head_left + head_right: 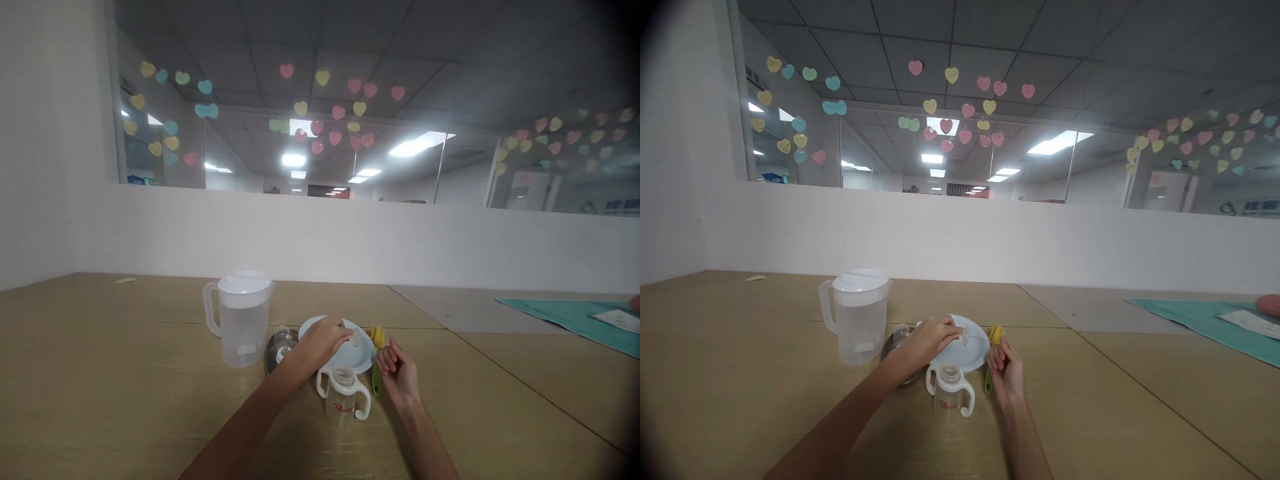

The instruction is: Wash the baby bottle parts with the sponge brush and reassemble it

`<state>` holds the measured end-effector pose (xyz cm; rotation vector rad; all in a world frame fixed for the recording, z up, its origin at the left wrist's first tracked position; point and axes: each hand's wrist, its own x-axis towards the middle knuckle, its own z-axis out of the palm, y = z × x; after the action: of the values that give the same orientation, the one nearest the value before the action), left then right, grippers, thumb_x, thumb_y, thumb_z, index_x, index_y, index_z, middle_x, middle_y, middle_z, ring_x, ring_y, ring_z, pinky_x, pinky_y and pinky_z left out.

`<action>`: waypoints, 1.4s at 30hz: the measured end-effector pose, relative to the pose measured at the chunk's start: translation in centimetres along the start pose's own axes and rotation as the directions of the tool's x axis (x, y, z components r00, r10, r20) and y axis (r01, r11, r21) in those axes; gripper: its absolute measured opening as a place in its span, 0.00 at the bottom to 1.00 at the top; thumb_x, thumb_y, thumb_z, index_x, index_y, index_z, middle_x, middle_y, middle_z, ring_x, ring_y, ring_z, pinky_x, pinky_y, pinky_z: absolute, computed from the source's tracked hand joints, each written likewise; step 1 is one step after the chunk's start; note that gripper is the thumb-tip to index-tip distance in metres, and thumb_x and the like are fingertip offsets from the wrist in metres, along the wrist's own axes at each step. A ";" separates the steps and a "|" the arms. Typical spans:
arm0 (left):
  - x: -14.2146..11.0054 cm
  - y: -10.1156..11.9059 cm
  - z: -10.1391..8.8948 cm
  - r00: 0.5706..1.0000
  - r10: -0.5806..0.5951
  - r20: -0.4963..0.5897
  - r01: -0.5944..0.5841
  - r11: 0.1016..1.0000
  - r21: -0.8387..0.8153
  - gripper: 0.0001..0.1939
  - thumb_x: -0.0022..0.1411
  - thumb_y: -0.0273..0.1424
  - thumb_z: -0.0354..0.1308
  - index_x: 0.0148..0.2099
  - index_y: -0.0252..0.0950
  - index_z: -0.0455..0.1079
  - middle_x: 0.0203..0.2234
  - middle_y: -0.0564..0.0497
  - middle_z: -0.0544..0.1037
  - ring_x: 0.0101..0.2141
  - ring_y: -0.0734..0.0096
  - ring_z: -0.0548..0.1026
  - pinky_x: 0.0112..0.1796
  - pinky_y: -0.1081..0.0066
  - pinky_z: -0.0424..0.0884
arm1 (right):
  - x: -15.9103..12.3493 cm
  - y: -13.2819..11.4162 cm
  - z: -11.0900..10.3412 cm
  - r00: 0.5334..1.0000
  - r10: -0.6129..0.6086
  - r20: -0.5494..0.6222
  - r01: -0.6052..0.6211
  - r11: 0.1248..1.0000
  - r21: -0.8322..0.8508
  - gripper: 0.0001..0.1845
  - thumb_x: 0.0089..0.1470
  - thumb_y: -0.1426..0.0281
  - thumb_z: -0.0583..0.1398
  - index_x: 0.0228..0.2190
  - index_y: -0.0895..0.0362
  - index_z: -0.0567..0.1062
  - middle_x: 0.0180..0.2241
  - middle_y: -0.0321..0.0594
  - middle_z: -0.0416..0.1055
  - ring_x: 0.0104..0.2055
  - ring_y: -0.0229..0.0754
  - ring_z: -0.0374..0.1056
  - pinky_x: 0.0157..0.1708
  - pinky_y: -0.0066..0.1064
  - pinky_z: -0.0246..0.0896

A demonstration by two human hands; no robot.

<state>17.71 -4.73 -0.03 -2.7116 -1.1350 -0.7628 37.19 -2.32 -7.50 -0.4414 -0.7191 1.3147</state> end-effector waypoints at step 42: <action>-0.5 -3.3 2.8 0.973 -0.215 0.083 0.217 0.976 -0.012 0.15 0.56 0.21 0.49 0.37 0.35 0.77 0.35 0.43 0.79 0.41 0.61 0.72 0.46 0.63 0.63 | 1.3 1.8 -3.1 0.937 -0.164 -0.309 0.055 0.941 -0.334 0.24 0.43 0.55 0.59 0.13 0.53 0.52 0.08 0.26 0.49 0.11 0.29 0.46 0.10 0.26 0.41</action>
<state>16.29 -1.83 -3.02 -2.6875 -1.4674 -0.6993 38.21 -0.36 -10.64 -0.8537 -0.6621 0.9829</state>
